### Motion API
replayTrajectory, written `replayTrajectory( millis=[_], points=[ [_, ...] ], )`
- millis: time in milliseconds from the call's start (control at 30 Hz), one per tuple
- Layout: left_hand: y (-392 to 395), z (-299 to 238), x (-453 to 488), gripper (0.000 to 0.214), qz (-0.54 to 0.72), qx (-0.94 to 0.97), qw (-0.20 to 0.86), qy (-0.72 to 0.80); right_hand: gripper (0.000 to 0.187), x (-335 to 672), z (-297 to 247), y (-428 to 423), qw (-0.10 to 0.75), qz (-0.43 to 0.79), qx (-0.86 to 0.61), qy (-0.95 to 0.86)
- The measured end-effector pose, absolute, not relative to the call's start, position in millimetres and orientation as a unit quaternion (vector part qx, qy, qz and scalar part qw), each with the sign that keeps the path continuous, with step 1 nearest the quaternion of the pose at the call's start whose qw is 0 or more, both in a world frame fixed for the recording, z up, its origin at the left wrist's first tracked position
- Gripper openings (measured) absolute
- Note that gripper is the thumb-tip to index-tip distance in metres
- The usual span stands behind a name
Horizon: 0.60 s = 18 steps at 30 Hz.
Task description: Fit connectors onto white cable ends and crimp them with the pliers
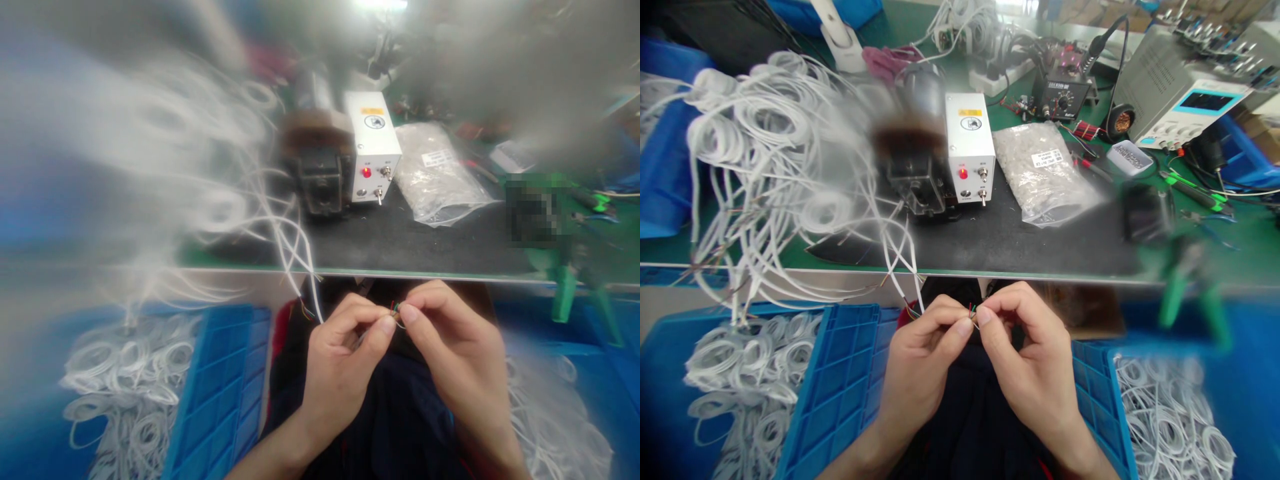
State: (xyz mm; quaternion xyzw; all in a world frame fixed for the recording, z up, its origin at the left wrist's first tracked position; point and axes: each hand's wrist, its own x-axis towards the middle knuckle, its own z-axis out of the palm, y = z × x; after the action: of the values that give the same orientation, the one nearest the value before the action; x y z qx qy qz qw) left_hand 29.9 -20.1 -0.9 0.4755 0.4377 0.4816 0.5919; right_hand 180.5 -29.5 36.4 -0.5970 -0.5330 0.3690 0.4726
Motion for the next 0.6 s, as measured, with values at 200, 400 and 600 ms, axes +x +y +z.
replayTrajectory(
  millis=[200,400,600],
  points=[
    [-20.2,0.4,28.9,0.014,0.476,0.472,0.6,0.436,0.012,179.5,34.1,-31.7,0.47,0.339,-0.597,-0.555],
    [-21.0,0.6,28.4,0.012,0.462,0.471,0.611,0.438,0.022,181.3,32.5,-33.0,0.453,0.216,-0.577,-0.645],
    [-20.9,0.3,28.6,0.013,0.46,0.482,0.603,0.439,0.019,184.9,34.5,-30.3,0.451,0.25,-0.58,-0.63]
  ],
)
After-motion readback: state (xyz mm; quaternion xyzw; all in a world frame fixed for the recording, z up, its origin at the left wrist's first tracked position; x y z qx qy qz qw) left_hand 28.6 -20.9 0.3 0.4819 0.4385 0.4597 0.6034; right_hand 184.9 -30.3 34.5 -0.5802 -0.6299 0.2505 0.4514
